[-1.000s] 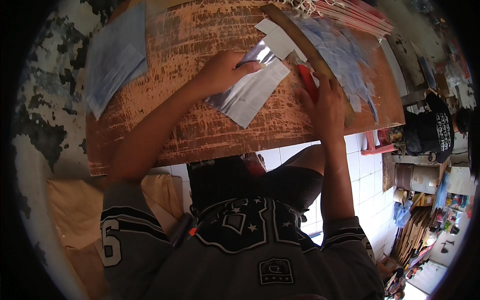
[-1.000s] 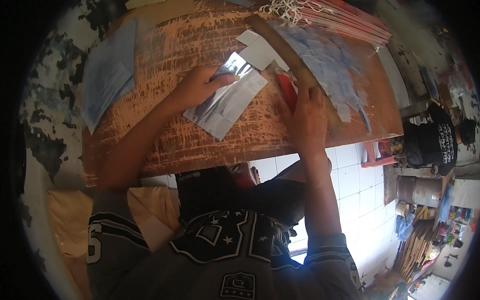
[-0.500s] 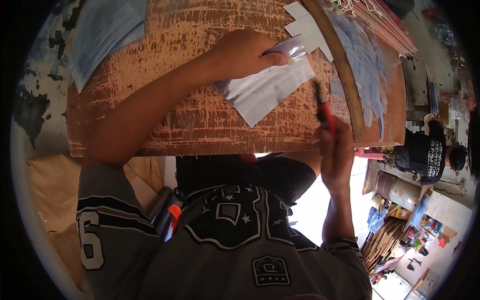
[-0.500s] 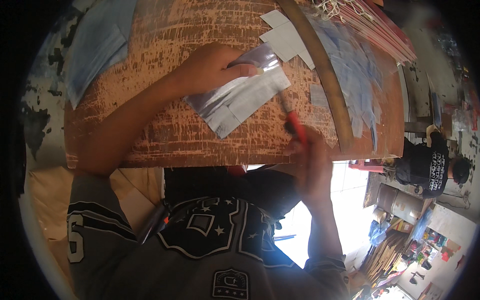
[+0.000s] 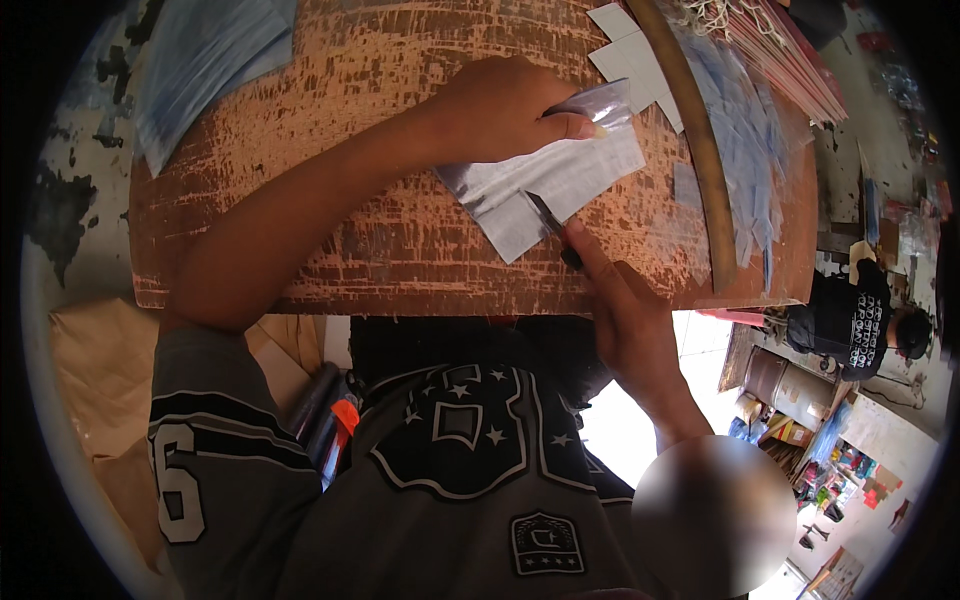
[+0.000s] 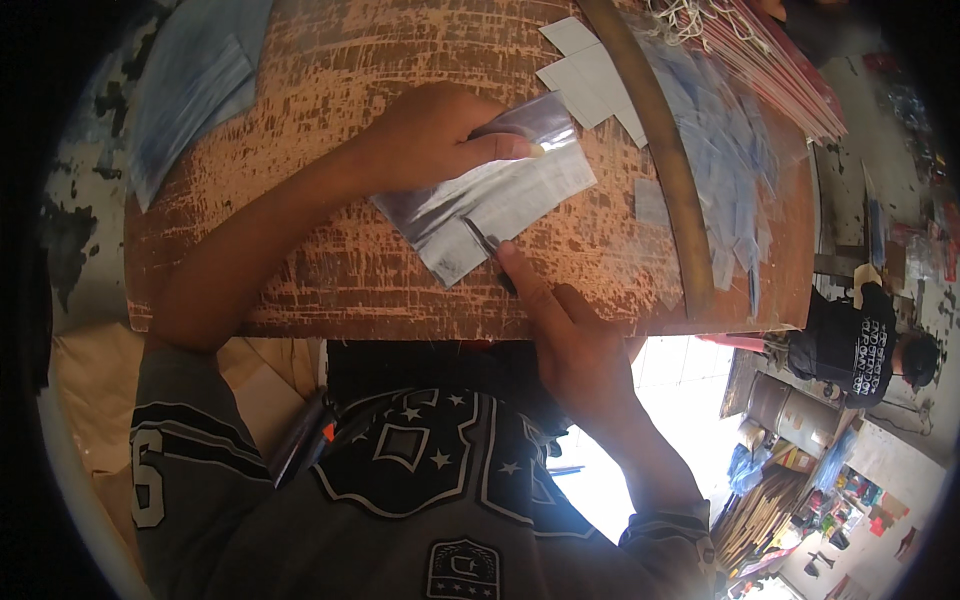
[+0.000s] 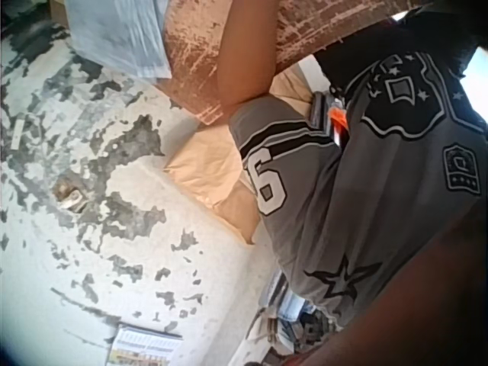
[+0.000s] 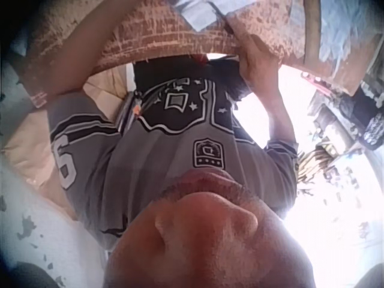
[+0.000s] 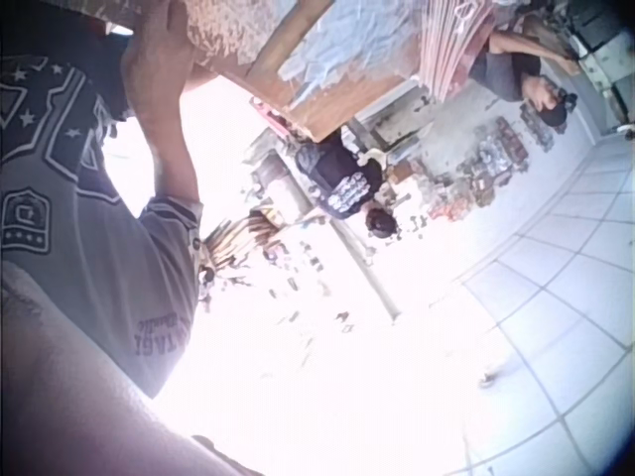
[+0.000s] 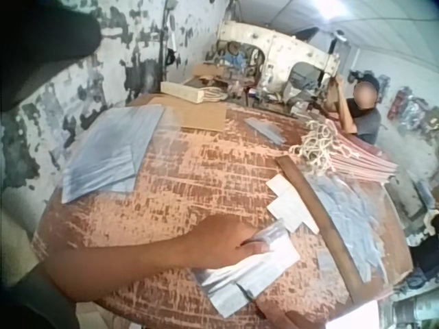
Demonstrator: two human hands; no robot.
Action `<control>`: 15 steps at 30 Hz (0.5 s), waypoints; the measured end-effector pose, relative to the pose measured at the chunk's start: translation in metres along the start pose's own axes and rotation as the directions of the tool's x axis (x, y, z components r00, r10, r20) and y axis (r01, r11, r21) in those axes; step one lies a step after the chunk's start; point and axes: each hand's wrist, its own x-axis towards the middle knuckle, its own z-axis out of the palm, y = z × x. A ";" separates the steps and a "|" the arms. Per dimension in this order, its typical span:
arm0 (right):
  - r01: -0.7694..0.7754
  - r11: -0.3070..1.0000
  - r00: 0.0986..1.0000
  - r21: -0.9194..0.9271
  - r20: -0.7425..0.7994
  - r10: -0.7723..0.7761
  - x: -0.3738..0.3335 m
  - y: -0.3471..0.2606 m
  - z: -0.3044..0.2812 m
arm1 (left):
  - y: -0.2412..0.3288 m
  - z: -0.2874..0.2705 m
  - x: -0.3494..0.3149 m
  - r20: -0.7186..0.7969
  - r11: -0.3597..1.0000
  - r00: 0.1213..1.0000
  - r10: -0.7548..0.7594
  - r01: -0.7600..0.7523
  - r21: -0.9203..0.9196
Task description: The person measures and cuts small rectangular pieces of translucent material on a wooden table. They use a wooden ruler to align the material and a red utility knife to make precise cuts. The person handles the material one piece at a time, folding and trimming it into smaller sections.
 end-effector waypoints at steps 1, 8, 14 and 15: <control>0.006 1.000 1.000 -0.003 -0.029 -0.006 -0.001 0.003 0.004 | -0.001 0.002 0.000 -0.032 1.000 0.999 0.020 -0.020 -0.014; 0.058 0.998 0.997 -0.008 -0.052 -0.058 0.000 0.006 0.006 | 0.005 -0.006 0.001 0.056 0.998 0.998 -0.029 0.026 0.051; 0.039 0.995 0.999 -0.097 0.000 -0.039 0.002 -0.005 -0.003 | 0.003 -0.003 0.001 0.014 0.998 1.000 0.017 -0.017 0.056; 0.058 0.994 0.998 -0.096 0.001 -0.058 0.004 -0.005 -0.005 | 0.002 -0.003 0.001 0.010 0.998 1.000 0.019 -0.019 0.060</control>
